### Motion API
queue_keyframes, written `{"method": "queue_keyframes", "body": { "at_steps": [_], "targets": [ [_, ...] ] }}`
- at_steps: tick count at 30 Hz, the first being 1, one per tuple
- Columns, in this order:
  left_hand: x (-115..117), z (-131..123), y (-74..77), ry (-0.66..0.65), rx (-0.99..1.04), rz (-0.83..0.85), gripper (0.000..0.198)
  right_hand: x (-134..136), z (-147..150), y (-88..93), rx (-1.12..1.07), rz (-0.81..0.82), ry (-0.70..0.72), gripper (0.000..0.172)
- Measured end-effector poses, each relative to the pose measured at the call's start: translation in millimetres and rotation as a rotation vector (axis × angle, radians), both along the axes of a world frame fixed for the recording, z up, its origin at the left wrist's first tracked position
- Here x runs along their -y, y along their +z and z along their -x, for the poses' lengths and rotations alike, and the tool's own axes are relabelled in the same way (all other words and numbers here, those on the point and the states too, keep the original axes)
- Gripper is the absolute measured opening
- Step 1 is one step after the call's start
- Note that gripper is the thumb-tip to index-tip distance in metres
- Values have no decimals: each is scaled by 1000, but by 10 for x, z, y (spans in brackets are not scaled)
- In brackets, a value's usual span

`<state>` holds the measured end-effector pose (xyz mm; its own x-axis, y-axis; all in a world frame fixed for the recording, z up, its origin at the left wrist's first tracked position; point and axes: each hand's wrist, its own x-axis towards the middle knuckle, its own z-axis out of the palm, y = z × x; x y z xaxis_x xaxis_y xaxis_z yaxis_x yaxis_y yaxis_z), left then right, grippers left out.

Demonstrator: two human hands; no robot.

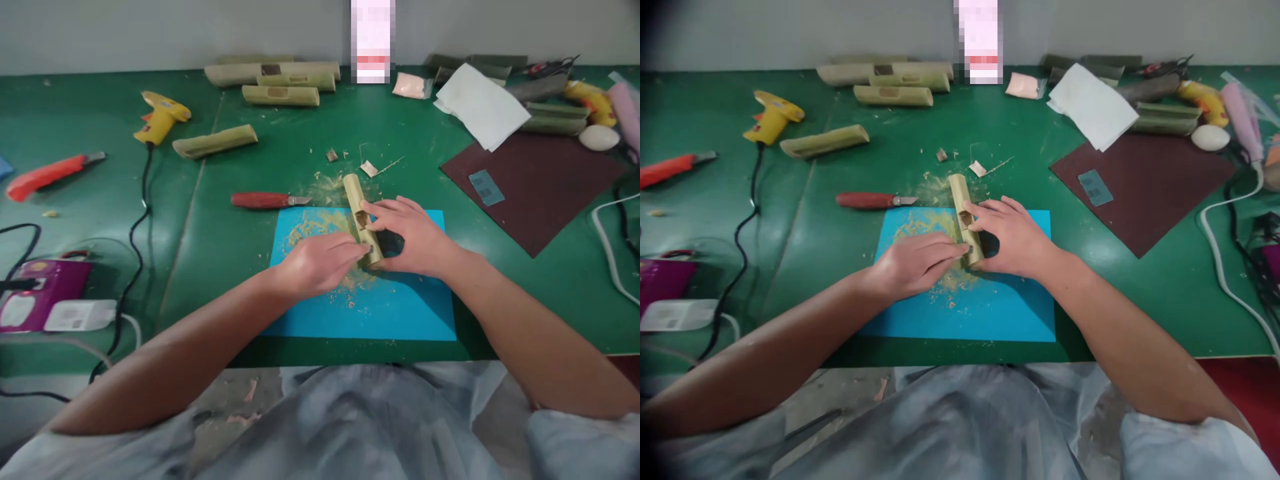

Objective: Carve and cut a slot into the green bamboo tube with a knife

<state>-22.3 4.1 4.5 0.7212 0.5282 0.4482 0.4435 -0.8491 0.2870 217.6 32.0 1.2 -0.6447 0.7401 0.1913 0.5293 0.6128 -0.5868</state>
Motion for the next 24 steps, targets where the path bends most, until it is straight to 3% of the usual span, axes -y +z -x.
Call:
{"method": "queue_keyframes", "body": {
  "at_steps": [24],
  "targets": [
    [-78, 35, -10, 0, -5, 25, 26, -3, -2, 16, -8, 27, -4, 50]
  ]
}}
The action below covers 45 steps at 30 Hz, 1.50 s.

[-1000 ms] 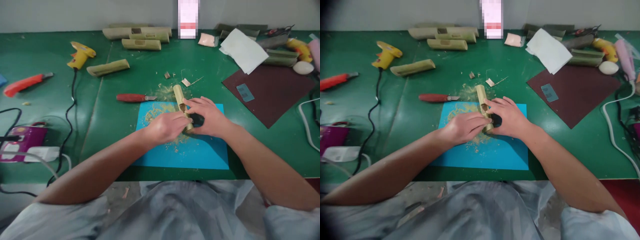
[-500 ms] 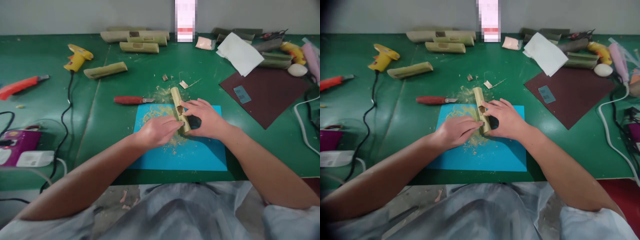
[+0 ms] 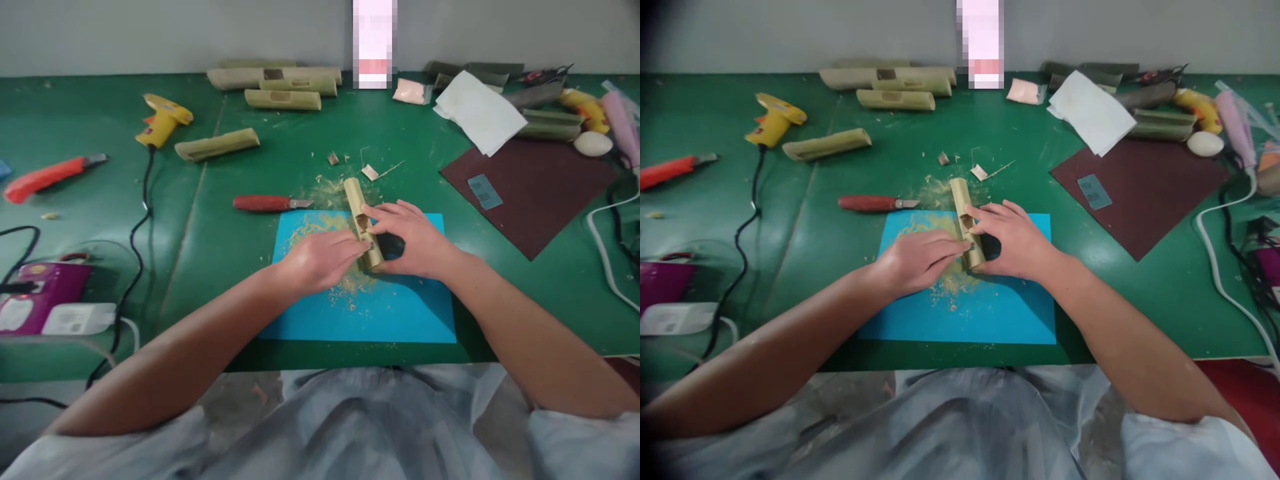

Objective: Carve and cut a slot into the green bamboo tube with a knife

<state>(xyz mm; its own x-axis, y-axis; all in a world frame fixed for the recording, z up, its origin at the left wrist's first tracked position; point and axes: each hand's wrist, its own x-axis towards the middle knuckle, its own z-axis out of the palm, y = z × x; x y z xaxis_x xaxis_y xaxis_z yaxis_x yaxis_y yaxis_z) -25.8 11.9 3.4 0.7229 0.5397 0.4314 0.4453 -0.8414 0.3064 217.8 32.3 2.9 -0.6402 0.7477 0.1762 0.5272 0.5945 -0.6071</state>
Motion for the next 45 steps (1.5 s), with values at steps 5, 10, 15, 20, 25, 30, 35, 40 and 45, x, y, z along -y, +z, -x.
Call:
{"method": "queue_keyframes", "body": {
  "at_steps": [5, 10, 15, 20, 25, 30, 35, 40, 45],
  "targets": [
    [6, -20, -6, 7, 29, 37, 24, 1, 9, 1, -2, -4, -7, 50],
    [8, -23, -7, 13, 36, 43, 25, 0, 7, -1, 1, -9, -3, 50],
    [9, -28, -11, -1, 43, 49, 24, -8, 4, 0, 10, -9, -7, 51],
    [-8, -42, -13, 35, 46, 30, 24, -7, 12, 3, 8, -14, 9, 50],
    [-37, -52, 19, 1, 59, 29, 24, 1, 19, 29, 6, -1, -21, 54],
    [-15, 16, 14, 45, 26, 28, 24, -3, 25, 53, 28, 3, 5, 50],
    [-84, 9, -25, 49, 53, 31, 24, 3, 31, 69, 30, 4, -5, 69],
    [-82, 70, -13, 29, 23, 53, 24, -6, 23, 56, 53, 6, 2, 71],
    [-82, -10, -1, 29, 61, 34, 24, -7, 34, 52, 50, -2, -4, 75]
  ]
}}
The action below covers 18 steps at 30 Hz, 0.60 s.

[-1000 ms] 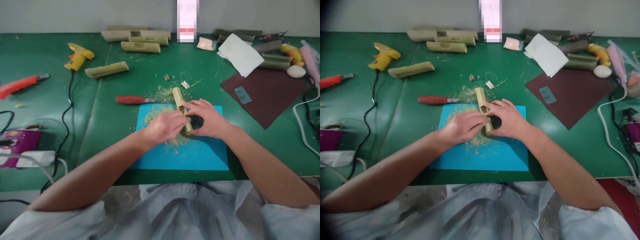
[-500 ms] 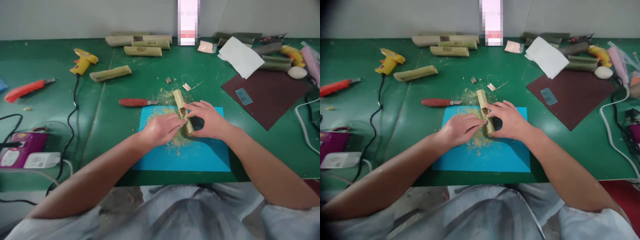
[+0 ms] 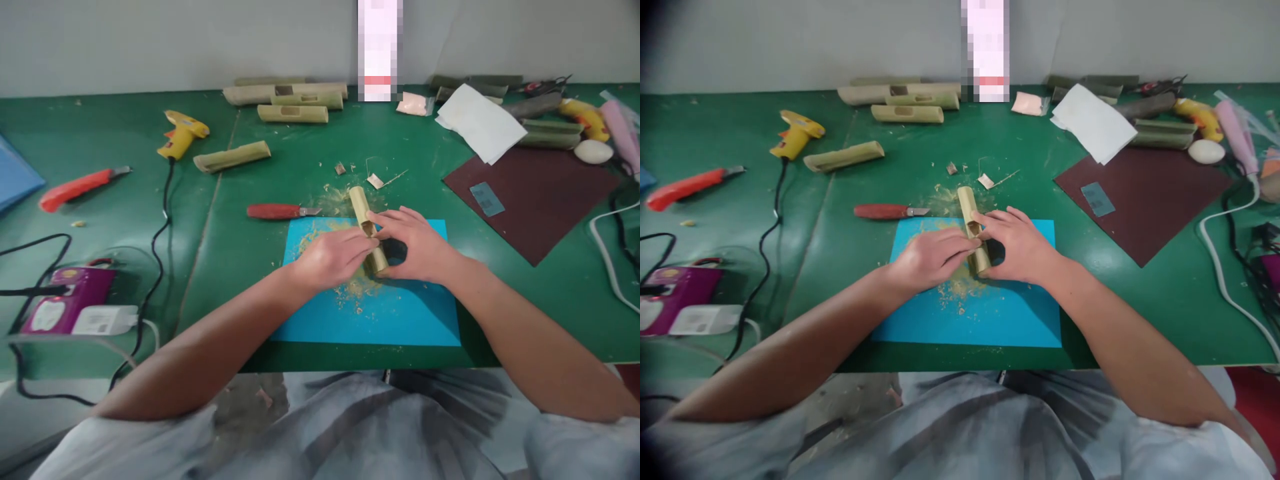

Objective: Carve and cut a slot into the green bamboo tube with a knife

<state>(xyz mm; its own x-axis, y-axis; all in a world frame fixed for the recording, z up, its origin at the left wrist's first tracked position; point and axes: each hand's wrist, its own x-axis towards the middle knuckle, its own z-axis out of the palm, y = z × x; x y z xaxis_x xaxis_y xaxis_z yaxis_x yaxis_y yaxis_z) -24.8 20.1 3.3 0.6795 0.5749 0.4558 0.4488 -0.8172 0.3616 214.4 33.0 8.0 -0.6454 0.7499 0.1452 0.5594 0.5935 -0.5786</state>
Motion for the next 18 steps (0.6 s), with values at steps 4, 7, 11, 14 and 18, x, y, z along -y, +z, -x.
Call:
{"method": "queue_keyframes", "body": {
  "at_steps": [4, 7, 11, 14, 18],
  "targets": [
    [3, 31, -8, -19, -17, 22, 25, 3, 2, -8, -12, 17, -8, 73],
    [20, 98, -16, 11, -44, 19, 24, -3, -10, -16, -5, 8, -9, 53],
    [1, 60, -10, -3, -24, 27, 24, -12, -30, -16, -16, -15, -51, 48],
    [-11, 27, -8, -5, -23, 25, 25, -15, -28, -12, -13, -26, -48, 46],
    [-4, 61, -20, 0, -23, 29, 25, -11, -16, -13, 8, -58, -25, 48]
  ]
}}
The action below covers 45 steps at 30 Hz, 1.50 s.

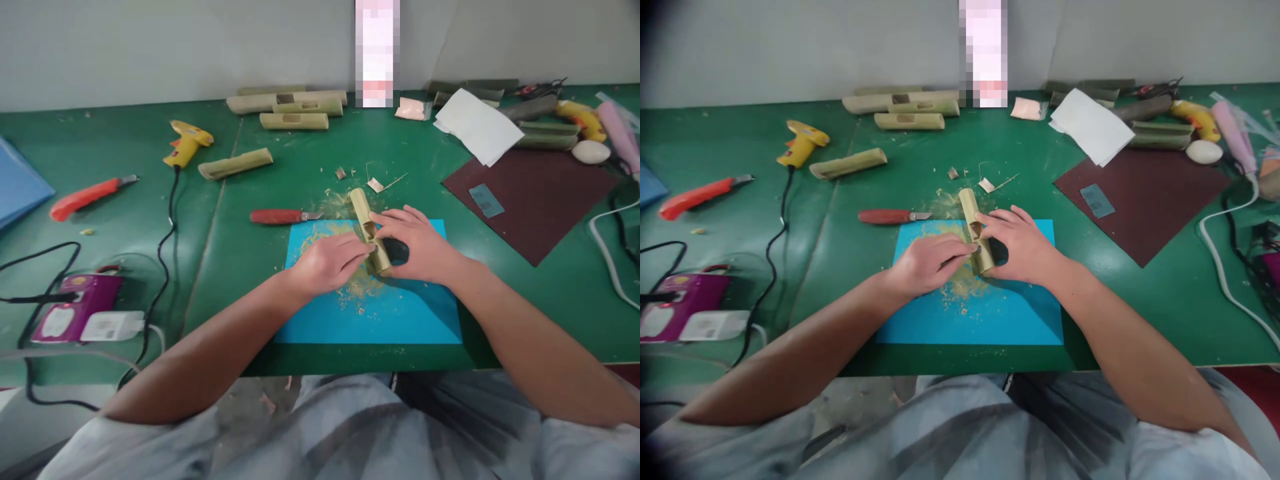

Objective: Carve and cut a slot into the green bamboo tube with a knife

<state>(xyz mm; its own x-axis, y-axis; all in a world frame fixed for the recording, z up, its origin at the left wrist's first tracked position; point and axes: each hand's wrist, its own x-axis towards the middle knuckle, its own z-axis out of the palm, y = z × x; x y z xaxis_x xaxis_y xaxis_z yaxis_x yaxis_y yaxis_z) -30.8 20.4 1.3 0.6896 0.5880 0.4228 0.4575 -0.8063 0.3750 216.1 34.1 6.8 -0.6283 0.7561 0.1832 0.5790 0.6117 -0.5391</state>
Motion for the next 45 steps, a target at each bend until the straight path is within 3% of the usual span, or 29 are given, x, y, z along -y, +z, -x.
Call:
{"method": "queue_keyframes", "body": {
  "at_steps": [16, 20, 27, 30, 33, 38, 45],
  "targets": [
    [34, -36, -25, 29, -7, -51, 25, 37, -31, -36, -39, -29, 25, 56],
    [-18, -26, 54, 23, 20, -46, 25, 48, -44, -43, -41, -20, 23, 57],
    [-175, -33, 418, 312, 254, 88, 20, 65, -97, -5, -75, 13, 50, 59],
    [-281, -62, 380, 445, 318, 124, 18, 44, -108, -20, -79, 9, 53, 59],
    [-374, -56, 231, 501, 363, 143, 17, 29, -104, -36, -80, 1, 60, 61],
    [-399, 30, 55, 448, 294, 90, 18, 29, -99, -36, -81, -16, 71, 60],
    [-338, 83, 119, 264, 145, -73, 22, 17, -96, -36, -59, -1, 68, 60]
  ]
}}
